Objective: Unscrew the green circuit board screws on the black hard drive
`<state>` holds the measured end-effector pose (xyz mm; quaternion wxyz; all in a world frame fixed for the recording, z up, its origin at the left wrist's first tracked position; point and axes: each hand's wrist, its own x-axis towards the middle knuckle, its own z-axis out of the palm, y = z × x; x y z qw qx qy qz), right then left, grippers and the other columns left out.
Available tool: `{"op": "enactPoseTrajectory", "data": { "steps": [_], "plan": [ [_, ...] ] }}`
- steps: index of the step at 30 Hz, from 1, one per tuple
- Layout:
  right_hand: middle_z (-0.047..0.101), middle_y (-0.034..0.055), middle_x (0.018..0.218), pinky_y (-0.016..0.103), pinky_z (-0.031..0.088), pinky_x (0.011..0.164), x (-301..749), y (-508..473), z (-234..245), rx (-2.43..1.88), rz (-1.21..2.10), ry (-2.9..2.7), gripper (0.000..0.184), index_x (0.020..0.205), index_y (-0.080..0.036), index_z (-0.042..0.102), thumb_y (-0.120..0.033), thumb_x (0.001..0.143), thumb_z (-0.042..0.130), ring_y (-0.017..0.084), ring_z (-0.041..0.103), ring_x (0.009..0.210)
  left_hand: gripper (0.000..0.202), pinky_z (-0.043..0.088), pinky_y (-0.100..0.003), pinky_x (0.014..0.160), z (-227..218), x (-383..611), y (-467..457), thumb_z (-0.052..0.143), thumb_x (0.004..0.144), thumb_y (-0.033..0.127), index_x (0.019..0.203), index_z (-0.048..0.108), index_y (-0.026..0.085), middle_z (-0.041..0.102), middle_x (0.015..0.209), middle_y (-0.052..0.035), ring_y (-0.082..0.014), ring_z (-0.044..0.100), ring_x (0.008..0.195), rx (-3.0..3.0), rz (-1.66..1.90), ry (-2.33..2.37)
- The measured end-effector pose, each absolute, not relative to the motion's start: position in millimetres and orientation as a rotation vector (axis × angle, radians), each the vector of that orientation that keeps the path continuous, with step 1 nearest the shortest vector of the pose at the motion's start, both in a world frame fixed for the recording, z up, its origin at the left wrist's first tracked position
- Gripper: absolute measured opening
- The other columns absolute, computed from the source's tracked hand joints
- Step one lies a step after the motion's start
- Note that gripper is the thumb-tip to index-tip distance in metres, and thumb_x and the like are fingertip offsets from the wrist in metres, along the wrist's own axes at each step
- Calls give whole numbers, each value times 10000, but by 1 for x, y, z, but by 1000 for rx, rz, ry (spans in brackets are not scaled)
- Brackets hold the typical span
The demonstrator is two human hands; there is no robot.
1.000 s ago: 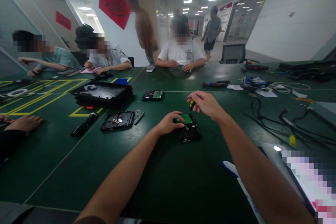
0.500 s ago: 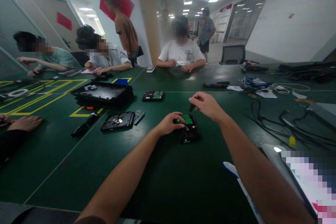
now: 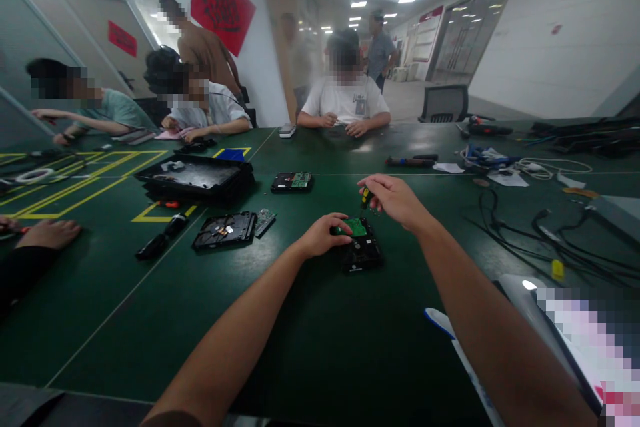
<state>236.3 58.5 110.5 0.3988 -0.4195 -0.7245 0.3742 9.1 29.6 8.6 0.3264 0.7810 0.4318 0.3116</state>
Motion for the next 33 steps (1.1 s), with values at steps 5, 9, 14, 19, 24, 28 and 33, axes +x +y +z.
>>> {"op": "enactPoseTrajectory", "data": {
  "steps": [5, 9, 14, 19, 24, 28, 33],
  "plan": [
    [675, 37, 703, 266, 432, 519, 239, 55, 114, -1147, 854, -1844, 282, 879, -205, 688, -478, 909, 623, 156, 603, 596, 207, 365, -458, 1166, 10, 9, 29, 807, 804, 298, 995, 781, 221, 579, 1424, -87, -279, 562, 1310, 2049, 813, 1132],
    [741, 62, 906, 255, 401, 453, 236, 52, 114, -1102, 952, -1824, 252, 931, -211, 669, -452, 931, 598, 118, 599, 520, 200, 364, -456, 1165, 11, 9, 29, 804, 809, 294, 992, 778, 217, 578, 1424, -91, -272, 565, 1307, 2057, 818, 1120],
    [737, 92, 1058, 252, 447, 458, 232, 55, 112, -1026, 1069, -1784, 325, 1134, -218, 675, -455, 988, 508, 119, 629, 561, 191, 371, -461, 1158, 12, 10, 28, 802, 814, 294, 986, 778, 214, 582, 1419, -96, -270, 571, 1300, 2057, 828, 1114],
    [730, 86, 1069, 260, 456, 479, 233, 57, 111, -1038, 1055, -1795, 303, 1134, -222, 703, -404, 972, 521, 129, 624, 593, 183, 376, -465, 1155, 13, 10, 27, 799, 816, 278, 986, 779, 212, 581, 1421, -97, -270, 571, 1300, 2048, 821, 1119],
    [711, 53, 868, 266, 452, 553, 236, 55, 112, -1095, 862, -1875, 283, 933, -223, 716, -480, 929, 597, 159, 600, 676, 190, 377, -463, 1154, 12, 10, 28, 805, 807, 281, 984, 781, 217, 583, 1418, -93, -274, 566, 1304, 2045, 825, 1118],
    [715, 50, 857, 263, 423, 512, 237, 54, 112, -1114, 903, -1839, 247, 913, -218, 673, -456, 925, 608, 138, 582, 594, 191, 379, -454, 1149, 12, 10, 28, 803, 810, 286, 985, 778, 215, 581, 1417, -96, -269, 565, 1303, 2056, 825, 1109],
    [734, 69, 1065, 262, 415, 477, 234, 55, 111, -1021, 996, -1839, 323, 1049, -231, 695, -495, 972, 526, 110, 565, 555, 194, 367, -454, 1165, 12, 10, 28, 807, 807, 286, 987, 780, 215, 576, 1428, -93, -270, 572, 1300, 2052, 814, 1124]
  ]
}}
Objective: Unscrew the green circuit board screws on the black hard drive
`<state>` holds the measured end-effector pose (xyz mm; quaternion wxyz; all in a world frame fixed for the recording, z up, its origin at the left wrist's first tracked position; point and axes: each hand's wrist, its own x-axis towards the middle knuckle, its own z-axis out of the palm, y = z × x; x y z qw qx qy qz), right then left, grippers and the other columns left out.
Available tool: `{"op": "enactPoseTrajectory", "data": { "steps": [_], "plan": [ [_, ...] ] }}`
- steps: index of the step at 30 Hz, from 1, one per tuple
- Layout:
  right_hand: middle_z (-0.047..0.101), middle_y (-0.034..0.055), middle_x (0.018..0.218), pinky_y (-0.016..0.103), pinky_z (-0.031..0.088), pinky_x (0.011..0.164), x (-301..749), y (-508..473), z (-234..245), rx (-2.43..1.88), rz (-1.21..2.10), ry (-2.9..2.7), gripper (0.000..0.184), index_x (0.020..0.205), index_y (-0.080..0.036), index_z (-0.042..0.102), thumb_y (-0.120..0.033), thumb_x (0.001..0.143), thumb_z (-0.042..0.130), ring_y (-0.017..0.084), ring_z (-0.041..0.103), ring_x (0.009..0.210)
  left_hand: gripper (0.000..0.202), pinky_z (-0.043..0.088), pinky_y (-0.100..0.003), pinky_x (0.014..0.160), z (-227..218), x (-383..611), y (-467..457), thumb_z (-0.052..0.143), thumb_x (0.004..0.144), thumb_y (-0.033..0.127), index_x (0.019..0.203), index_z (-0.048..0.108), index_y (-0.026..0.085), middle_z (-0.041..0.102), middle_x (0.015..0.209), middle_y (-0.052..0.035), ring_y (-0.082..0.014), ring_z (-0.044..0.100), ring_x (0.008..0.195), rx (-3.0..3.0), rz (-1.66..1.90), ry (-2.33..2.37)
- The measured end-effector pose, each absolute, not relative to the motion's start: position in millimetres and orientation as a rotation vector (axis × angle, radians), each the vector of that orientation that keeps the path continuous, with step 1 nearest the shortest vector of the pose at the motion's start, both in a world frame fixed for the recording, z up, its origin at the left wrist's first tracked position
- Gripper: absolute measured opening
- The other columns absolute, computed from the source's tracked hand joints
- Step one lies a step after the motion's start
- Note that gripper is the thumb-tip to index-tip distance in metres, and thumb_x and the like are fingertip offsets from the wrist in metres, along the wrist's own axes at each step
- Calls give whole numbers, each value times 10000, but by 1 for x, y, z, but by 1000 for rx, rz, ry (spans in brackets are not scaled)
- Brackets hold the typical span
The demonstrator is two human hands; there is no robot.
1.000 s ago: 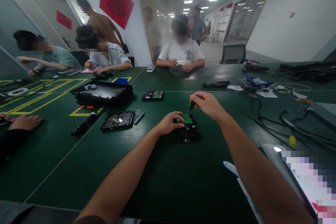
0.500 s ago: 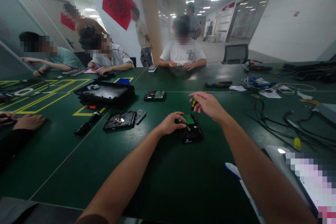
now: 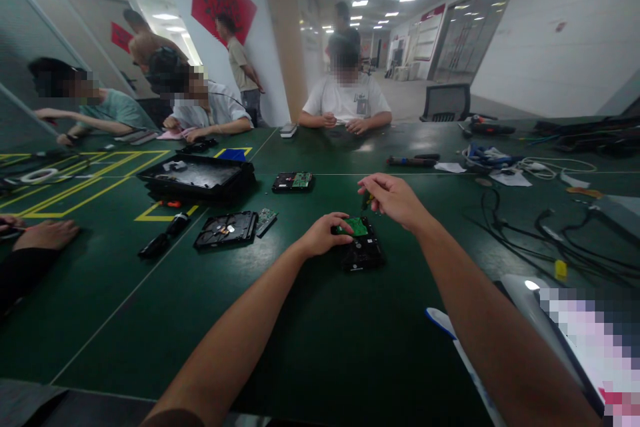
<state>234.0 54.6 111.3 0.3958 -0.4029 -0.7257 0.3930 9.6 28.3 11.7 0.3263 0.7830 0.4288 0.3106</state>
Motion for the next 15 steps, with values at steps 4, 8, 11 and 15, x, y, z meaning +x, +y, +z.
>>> {"op": "enactPoseTrajectory", "data": {
  "steps": [4, 8, 11, 15],
  "plan": [
    [728, 84, 1068, 280, 450, 510, 233, 56, 110, -1011, 1026, -1801, 332, 1109, -226, 702, -457, 983, 499, 138, 610, 608, 208, 367, -460, 1165, 9, 9, 30, 812, 802, 289, 995, 782, 218, 574, 1430, -96, -276, 563, 1311, 2049, 808, 1124],
    [724, 52, 934, 280, 442, 566, 236, 57, 111, -1053, 868, -1859, 283, 1019, -229, 727, -447, 950, 561, 136, 572, 621, 211, 377, -456, 1155, 8, 8, 30, 814, 802, 294, 996, 781, 219, 580, 1419, -95, -270, 571, 1300, 2051, 821, 1124],
    [691, 37, 807, 282, 449, 590, 238, 57, 112, -1105, 824, -1855, 276, 898, -206, 697, -469, 914, 617, 145, 575, 631, 197, 379, -454, 1152, 9, 9, 30, 806, 808, 289, 990, 779, 217, 579, 1421, -94, -268, 567, 1305, 2050, 822, 1112],
    [708, 41, 844, 278, 447, 556, 237, 55, 113, -1107, 876, -1834, 249, 898, -208, 670, -453, 911, 629, 129, 573, 575, 193, 381, -443, 1148, 9, 9, 29, 807, 808, 291, 985, 782, 220, 582, 1417, -94, -266, 566, 1306, 2052, 829, 1108]
  ]
}}
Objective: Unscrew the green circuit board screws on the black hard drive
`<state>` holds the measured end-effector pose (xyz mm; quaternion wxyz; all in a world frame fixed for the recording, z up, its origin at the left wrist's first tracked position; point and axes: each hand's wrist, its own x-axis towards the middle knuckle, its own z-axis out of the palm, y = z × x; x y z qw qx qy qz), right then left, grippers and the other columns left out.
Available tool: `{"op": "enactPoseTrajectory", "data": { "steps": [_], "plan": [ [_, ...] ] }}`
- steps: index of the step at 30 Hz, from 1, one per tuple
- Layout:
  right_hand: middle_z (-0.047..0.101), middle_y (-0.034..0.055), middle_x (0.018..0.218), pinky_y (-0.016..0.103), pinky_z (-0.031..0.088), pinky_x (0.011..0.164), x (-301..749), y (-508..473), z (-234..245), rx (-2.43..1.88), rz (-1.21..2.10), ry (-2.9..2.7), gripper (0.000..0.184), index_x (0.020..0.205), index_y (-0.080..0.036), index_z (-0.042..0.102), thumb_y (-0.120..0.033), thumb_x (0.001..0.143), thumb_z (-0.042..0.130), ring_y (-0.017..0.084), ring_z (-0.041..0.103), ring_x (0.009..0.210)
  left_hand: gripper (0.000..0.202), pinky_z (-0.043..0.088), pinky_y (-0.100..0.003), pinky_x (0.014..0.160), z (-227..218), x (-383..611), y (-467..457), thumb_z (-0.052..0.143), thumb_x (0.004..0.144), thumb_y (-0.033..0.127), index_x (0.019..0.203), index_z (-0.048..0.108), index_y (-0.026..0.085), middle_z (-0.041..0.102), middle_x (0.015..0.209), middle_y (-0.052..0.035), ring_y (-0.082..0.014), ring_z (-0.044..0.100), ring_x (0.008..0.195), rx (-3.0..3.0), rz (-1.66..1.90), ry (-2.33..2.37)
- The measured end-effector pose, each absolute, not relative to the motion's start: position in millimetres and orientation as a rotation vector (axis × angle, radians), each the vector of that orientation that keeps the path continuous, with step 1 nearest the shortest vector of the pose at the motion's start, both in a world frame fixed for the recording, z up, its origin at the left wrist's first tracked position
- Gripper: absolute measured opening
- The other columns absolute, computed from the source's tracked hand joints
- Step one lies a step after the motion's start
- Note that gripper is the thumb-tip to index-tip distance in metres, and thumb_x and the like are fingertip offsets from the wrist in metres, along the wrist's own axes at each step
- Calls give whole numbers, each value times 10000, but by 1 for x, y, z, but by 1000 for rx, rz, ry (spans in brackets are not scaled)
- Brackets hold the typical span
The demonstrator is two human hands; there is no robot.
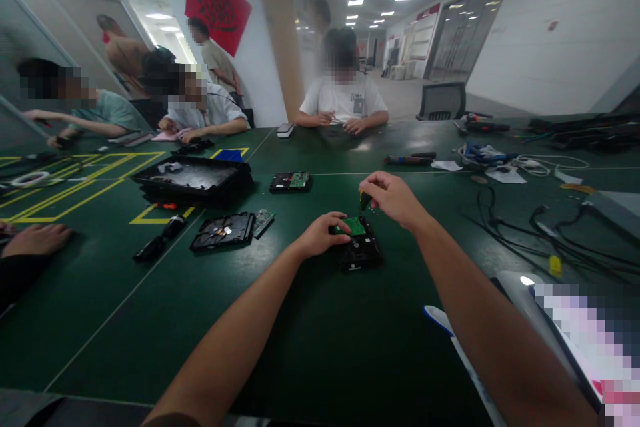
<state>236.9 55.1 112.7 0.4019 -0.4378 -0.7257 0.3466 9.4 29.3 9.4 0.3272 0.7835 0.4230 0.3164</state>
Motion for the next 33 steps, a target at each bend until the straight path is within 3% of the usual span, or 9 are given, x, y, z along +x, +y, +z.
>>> {"op": "enactPoseTrajectory", "data": {
  "steps": [5, 11, 21, 28, 33],
  "plan": [
    [735, 61, 1006, 269, 447, 506, 236, 55, 112, -1010, 960, -1867, 299, 965, -221, 700, -490, 953, 571, 109, 556, 548, 196, 368, -450, 1161, 10, 10, 29, 811, 803, 295, 982, 785, 217, 582, 1422, -97, -275, 566, 1307, 2047, 824, 1107],
    [732, 67, 935, 266, 478, 522, 237, 59, 109, -1017, 1031, -1832, 274, 1031, -217, 712, -402, 973, 519, 139, 621, 605, 190, 376, -450, 1153, 11, 9, 29, 804, 810, 289, 981, 784, 209, 584, 1417, -107, -279, 566, 1306, 2040, 826, 1105],
    [648, 14, 685, 260, 447, 516, 236, 54, 112, -1064, 958, -1864, 276, 904, -203, 653, -478, 923, 632, 136, 573, 573, 182, 364, -463, 1166, 10, 10, 29, 803, 809, 281, 977, 780, 213, 582, 1418, -97, -275, 569, 1303, 2037, 829, 1110],
    [699, 42, 882, 238, 429, 454, 234, 53, 113, -1000, 1030, -1833, 201, 975, -209, 631, -406, 937, 613, 116, 600, 573, 196, 373, -449, 1153, 8, 9, 30, 803, 810, 296, 986, 780, 214, 579, 1418, -100, -272, 565, 1307, 2050, 830, 1106],
    [653, 16, 772, 242, 434, 471, 235, 53, 114, -1003, 1016, -1863, 236, 963, -212, 666, -439, 938, 607, 123, 587, 575, 196, 373, -447, 1154, 8, 9, 29, 801, 813, 297, 987, 780, 210, 581, 1417, -100, -271, 564, 1307, 2049, 829, 1106]
  ]
}}
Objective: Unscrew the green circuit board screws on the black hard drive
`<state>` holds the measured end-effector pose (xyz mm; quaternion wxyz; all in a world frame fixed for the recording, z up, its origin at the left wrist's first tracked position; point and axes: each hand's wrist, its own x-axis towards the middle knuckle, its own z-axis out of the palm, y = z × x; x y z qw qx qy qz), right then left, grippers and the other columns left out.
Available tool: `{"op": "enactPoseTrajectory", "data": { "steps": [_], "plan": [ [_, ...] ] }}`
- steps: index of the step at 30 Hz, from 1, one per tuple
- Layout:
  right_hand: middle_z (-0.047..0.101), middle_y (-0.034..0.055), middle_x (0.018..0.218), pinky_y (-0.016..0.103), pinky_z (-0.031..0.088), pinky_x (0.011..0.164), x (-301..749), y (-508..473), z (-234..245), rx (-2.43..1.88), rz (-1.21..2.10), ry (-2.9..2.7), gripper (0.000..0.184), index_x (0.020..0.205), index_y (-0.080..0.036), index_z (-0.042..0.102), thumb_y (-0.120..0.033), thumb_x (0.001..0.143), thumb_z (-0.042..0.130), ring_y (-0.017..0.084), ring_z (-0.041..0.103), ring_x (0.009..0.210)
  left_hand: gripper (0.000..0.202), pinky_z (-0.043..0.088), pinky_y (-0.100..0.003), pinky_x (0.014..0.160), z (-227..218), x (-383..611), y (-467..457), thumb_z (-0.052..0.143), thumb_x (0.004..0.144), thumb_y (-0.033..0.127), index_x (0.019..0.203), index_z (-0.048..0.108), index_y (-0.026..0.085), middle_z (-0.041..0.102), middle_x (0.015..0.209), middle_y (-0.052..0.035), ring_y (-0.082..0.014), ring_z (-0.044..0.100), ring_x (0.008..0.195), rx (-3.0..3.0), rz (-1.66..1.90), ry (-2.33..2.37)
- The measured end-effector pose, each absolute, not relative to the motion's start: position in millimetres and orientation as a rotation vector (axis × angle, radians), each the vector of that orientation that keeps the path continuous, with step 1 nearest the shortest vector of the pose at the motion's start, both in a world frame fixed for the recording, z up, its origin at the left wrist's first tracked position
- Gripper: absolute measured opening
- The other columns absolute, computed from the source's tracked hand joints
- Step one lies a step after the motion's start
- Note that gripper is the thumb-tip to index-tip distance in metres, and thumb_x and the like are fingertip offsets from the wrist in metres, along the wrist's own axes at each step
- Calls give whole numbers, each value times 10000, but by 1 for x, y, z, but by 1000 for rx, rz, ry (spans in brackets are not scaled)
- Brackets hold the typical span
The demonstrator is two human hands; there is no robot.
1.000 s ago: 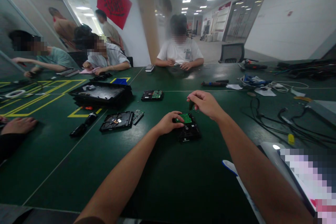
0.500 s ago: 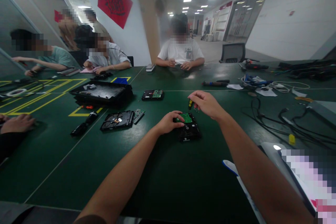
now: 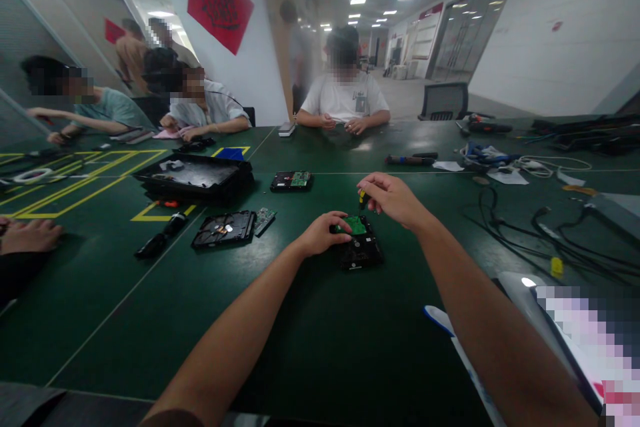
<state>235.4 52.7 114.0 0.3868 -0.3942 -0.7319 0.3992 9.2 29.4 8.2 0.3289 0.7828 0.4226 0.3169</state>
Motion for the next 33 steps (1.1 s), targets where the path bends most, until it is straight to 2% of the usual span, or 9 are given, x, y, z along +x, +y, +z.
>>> {"op": "enactPoseTrajectory", "data": {
  "steps": [4, 15, 33],
  "plan": [
    [641, 13, 728, 254, 436, 487, 235, 51, 114, -1015, 998, -1882, 265, 958, -211, 675, -467, 935, 608, 131, 580, 576, 191, 364, -451, 1161, 10, 10, 28, 801, 813, 294, 985, 780, 213, 582, 1418, -95, -268, 562, 1309, 2048, 820, 1119],
    [681, 25, 784, 269, 467, 548, 236, 39, 112, -981, 909, -1929, 312, 956, -216, 679, -517, 937, 596, 140, 606, 614, 204, 364, -458, 1167, 10, 9, 29, 812, 801, 301, 987, 783, 220, 585, 1415, -89, -271, 563, 1308, 2043, 815, 1132],
    [674, 24, 782, 276, 488, 577, 243, 39, 105, -960, 926, -1889, 327, 989, -205, 676, -517, 947, 589, 138, 606, 628, 193, 370, -460, 1165, 8, 8, 30, 804, 813, 288, 989, 779, 211, 567, 1440, -101, -269, 565, 1312, 2031, 821, 1102]
  ]
}}
